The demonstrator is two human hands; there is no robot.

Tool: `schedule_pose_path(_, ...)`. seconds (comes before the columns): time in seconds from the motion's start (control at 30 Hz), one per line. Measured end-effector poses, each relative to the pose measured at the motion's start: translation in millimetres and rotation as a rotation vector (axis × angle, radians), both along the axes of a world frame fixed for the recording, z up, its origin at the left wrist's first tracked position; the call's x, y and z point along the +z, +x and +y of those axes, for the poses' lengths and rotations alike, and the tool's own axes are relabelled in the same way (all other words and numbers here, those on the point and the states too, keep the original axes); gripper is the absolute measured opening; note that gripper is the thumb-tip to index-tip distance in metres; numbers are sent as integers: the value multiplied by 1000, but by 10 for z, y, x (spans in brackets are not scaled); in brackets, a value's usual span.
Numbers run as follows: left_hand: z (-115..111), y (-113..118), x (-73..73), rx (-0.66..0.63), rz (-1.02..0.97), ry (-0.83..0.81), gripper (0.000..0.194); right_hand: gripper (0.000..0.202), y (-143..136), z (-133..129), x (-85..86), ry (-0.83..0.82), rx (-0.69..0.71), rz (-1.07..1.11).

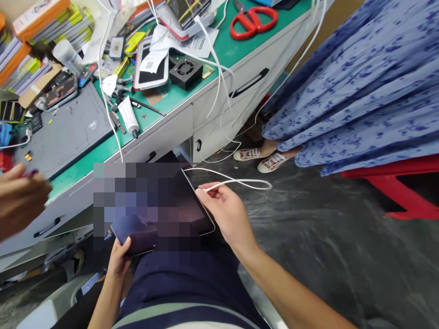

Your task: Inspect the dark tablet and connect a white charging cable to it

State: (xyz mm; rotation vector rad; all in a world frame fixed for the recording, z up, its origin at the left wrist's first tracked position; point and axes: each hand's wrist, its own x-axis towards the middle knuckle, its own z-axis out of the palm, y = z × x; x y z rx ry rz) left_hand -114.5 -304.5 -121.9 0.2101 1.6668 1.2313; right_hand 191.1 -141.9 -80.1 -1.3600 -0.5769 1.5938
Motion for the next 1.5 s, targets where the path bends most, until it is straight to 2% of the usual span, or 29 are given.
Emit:
schedule_pose_path(0.17, 152, 130, 22, -56, 9, -14, 63, 53, 118, 73, -386, -109, -8, 57)
schedule_pose_path(0.23, 224, 142, -8, -93, 2, -15, 63, 46, 157, 90, -531, -151, 1, 75)
schedule_pose_path(0.37, 348, 154, -152, -145, 5, 6, 61, 16, 199, 110, -802, -240, 29, 88)
schedule_pose_path(0.53, 394, 127, -379, -238, 1, 12, 44, 14, 150, 85, -1011, -311, 17, 87)
schedule_pose_path(0.63, 379, 109, -426, -281, 11, 5, 32, 23, 101, 46, -1041, -327, -10, 82)
schedule_pose_path(0.73, 374, 107, -412, -308, 37, -10, 30, 42, 71, 18, -1038, -342, -46, 73)
schedule_pose_path(0.83, 384, 106, -400, -326, 57, -34, 30, 52, 56, 13, -1033, -350, -69, 54)
schedule_pose_path(1.2, 414, 99, -363, -310, 159, -96, 36, 50, -67, 56, -942, -287, -101, -2)
schedule_pose_path(1.4, 408, 71, -453, -323, 188, -108, 32, 51, 12, 45, -942, -231, -70, -44)
schedule_pose_path(1.5, 416, 56, -480, -333, 216, -113, 27, 44, 81, -30, -979, -176, -84, -138)
